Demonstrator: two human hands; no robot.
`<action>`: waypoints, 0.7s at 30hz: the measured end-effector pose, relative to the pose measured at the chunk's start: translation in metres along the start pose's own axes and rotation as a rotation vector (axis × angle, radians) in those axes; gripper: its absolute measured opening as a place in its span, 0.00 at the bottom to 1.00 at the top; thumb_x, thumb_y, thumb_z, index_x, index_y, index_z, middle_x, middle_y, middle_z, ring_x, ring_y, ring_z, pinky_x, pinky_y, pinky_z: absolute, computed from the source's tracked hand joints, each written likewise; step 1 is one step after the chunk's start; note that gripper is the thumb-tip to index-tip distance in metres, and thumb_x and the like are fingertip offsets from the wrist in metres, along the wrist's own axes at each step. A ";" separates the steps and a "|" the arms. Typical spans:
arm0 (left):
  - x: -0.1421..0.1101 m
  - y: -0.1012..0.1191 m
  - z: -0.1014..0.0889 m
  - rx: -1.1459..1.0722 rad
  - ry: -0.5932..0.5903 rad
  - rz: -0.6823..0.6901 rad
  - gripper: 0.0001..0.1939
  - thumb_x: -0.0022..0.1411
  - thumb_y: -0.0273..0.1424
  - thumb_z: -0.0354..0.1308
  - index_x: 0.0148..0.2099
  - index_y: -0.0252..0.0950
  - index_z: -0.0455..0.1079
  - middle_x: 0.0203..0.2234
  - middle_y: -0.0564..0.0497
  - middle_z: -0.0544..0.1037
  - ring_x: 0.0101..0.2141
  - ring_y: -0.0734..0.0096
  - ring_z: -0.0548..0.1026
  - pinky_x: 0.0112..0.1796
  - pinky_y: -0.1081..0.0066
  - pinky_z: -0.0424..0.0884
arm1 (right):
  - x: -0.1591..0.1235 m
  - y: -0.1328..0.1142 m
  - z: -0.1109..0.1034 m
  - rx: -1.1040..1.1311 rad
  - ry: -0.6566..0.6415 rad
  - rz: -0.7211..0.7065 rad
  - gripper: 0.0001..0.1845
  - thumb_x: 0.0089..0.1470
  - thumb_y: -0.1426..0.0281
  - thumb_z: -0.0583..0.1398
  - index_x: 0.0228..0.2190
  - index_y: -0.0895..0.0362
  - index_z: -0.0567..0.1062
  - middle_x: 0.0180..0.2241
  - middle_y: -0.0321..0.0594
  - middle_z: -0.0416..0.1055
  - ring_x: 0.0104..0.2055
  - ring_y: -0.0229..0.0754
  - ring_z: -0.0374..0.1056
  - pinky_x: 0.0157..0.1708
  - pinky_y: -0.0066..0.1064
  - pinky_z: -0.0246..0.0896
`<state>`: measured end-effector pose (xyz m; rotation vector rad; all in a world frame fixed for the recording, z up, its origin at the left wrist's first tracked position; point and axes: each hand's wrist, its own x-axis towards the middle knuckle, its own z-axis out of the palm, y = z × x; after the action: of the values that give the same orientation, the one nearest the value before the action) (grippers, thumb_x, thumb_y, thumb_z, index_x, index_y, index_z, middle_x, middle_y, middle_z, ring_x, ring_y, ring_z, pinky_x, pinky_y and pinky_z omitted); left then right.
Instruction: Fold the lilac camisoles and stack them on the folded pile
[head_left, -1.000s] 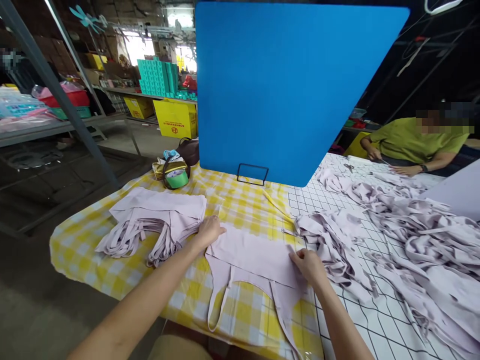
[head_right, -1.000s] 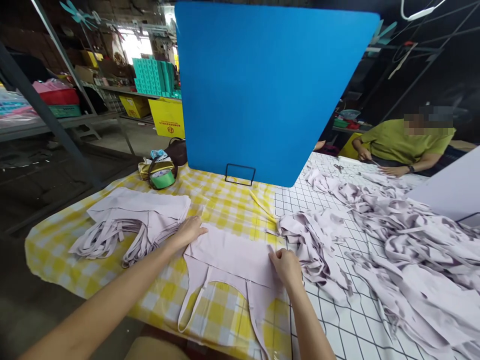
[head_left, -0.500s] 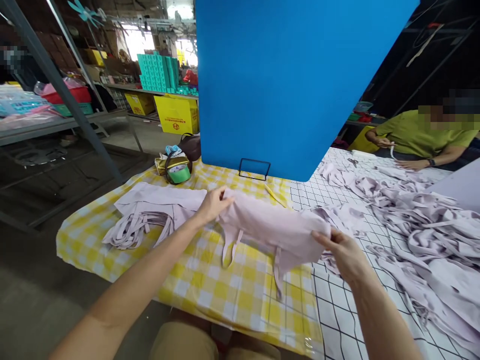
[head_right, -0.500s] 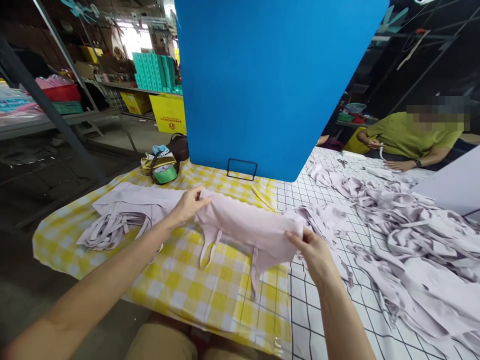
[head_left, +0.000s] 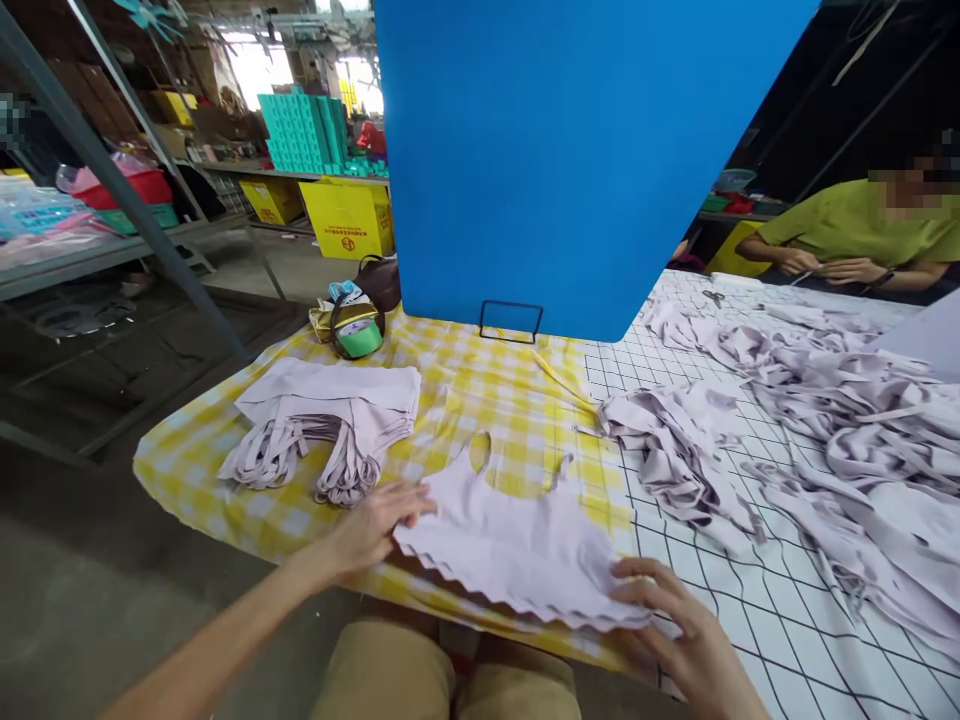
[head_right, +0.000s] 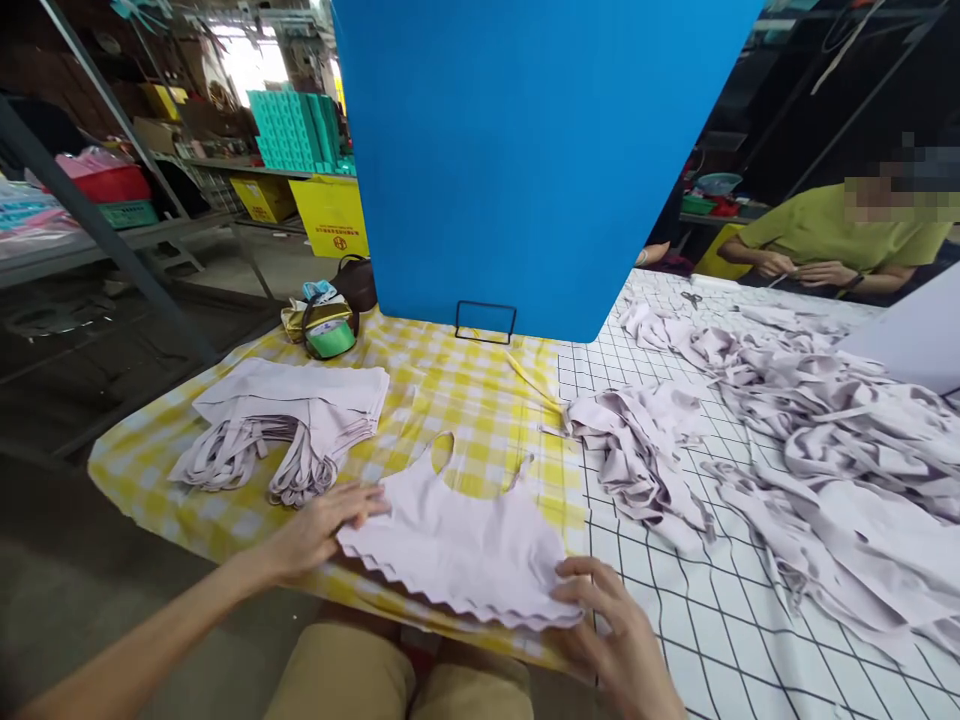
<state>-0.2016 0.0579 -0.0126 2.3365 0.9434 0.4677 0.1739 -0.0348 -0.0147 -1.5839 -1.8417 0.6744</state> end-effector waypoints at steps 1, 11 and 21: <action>-0.010 -0.002 0.009 0.009 -0.029 0.001 0.23 0.50 0.17 0.44 0.46 0.38 0.66 0.42 0.49 0.76 0.55 0.66 0.64 0.57 0.59 0.54 | -0.011 0.006 0.007 -0.023 -0.021 -0.019 0.09 0.50 0.65 0.57 0.26 0.50 0.78 0.39 0.45 0.71 0.42 0.48 0.68 0.36 0.35 0.67; -0.043 -0.011 0.038 0.084 0.020 0.043 0.32 0.50 0.14 0.41 0.56 0.40 0.62 0.52 0.51 0.70 0.55 0.70 0.64 0.56 0.59 0.57 | -0.047 0.025 0.022 -0.224 0.002 -0.122 0.10 0.53 0.67 0.56 0.31 0.46 0.77 0.45 0.42 0.69 0.46 0.47 0.65 0.39 0.38 0.67; -0.027 0.006 0.011 -0.328 0.157 -0.090 0.24 0.49 0.18 0.43 0.42 0.38 0.74 0.42 0.50 0.77 0.50 0.68 0.70 0.52 0.63 0.63 | -0.026 -0.015 -0.001 0.013 0.096 0.012 0.12 0.54 0.62 0.55 0.29 0.49 0.77 0.44 0.44 0.70 0.44 0.47 0.69 0.29 0.27 0.70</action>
<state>-0.2118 0.0306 -0.0198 1.9762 0.9590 0.7197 0.1670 -0.0633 -0.0070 -1.5927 -1.7562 0.6035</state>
